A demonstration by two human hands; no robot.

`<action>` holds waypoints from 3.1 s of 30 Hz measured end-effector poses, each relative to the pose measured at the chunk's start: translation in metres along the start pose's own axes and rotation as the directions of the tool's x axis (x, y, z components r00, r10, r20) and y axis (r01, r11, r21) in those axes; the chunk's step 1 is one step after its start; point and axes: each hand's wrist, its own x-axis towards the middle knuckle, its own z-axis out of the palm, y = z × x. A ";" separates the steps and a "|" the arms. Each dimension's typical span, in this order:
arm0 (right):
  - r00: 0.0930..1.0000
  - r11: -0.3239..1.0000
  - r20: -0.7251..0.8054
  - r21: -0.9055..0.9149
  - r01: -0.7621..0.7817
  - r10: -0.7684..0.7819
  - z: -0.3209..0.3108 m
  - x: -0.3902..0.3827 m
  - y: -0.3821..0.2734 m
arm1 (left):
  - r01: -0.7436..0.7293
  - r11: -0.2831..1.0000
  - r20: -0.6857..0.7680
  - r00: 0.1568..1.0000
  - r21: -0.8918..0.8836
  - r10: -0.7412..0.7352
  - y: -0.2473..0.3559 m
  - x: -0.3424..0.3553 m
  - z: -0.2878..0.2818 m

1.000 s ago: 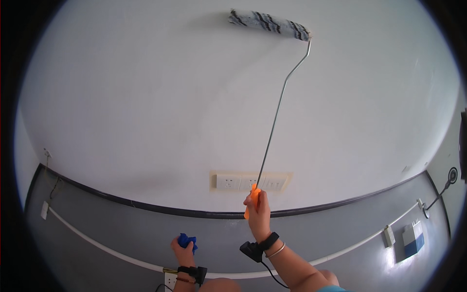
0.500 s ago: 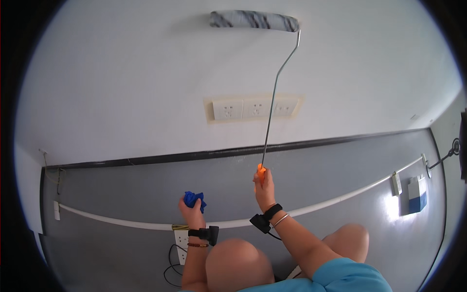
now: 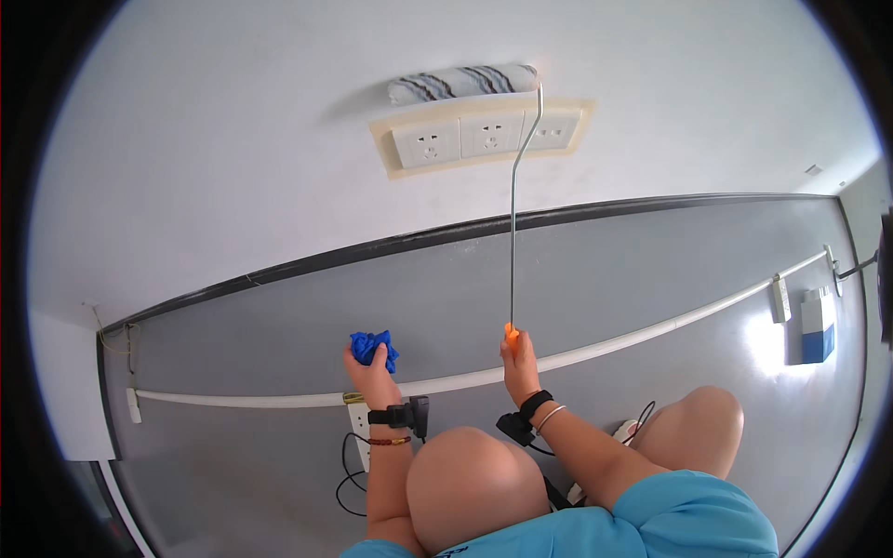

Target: Painting the ceiling around an electrical outlet and then removing the masking tape and cleaning the outlet.

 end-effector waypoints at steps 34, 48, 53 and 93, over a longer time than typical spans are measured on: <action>0.975 0.940 -0.138 0.274 0.205 -0.172 -0.017 0.058 -0.102 | -0.027 0.995 -0.009 1.000 0.099 0.028 0.013 -0.017 0.008; 0.854 0.818 -0.237 0.259 0.515 -0.463 -0.101 0.140 -0.258 | -0.057 0.986 -0.039 0.997 0.159 0.064 0.021 -0.022 0.015; 0.833 0.835 -0.202 0.099 0.541 -0.515 -0.138 0.159 -0.269 | -0.002 0.994 -0.056 0.998 0.113 0.009 0.016 -0.020 0.017; 0.928 0.982 0.348 0.079 -0.174 0.137 -0.137 0.019 0.027 | -0.162 0.953 0.151 0.980 0.255 0.126 0.013 -0.008 -0.005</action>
